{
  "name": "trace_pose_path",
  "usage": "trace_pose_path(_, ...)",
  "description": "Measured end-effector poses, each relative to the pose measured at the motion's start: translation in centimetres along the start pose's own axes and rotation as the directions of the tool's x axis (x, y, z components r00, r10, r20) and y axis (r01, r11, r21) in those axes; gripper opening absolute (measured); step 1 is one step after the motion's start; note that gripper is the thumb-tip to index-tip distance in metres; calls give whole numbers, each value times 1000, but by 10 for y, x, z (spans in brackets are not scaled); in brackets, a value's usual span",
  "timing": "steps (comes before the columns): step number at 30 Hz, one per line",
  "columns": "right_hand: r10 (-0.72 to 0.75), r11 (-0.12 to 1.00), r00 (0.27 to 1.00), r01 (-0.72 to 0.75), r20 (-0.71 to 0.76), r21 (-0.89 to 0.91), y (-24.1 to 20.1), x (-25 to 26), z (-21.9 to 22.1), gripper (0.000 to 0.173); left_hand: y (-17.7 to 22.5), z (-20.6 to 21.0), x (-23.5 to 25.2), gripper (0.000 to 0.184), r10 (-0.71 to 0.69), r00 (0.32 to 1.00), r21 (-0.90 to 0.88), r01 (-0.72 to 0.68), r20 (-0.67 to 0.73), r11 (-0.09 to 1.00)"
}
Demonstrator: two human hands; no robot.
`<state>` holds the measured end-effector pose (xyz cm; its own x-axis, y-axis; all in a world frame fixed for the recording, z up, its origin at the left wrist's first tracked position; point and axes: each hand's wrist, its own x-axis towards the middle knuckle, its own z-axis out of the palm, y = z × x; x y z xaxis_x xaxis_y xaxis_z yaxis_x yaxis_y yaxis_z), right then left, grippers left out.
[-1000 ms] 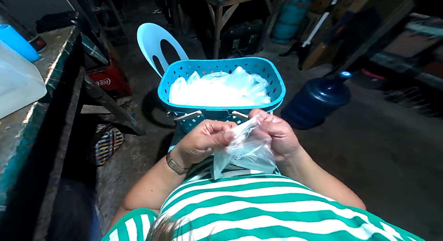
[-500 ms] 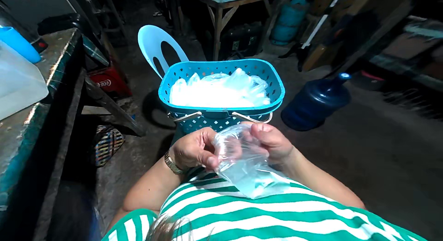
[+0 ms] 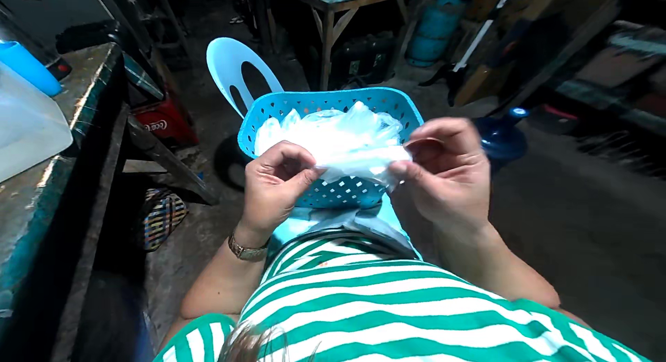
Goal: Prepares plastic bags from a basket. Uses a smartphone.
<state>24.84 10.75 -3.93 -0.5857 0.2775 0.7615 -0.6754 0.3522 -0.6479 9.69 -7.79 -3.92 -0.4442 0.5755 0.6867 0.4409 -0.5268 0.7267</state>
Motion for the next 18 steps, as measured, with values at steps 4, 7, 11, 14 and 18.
trace_pose_path(4,-316,935,934,277,-168,-223,15,20,-3,24,4,-10,5,35,29,999,187,-34,27,982)
trace_pose_path(7,-58,811,997,21,-46,-585,32,26,-8,17,6,-14,3,35,47,999,252,-41,-21,967)
trace_pose_path(11,117,699,993,-64,25,-713,35,26,-9,21,3,-14,0,16,57,996,157,-67,68,985)
trace_pose_path(14,41,747,999,-33,-3,-664,24,19,-18,21,-10,0,-5,14,-21,959,117,-13,283,993)
trace_pose_path(18,245,682,962,-82,121,-727,26,25,-24,23,-46,38,-23,38,-117,770,274,-78,627,959)
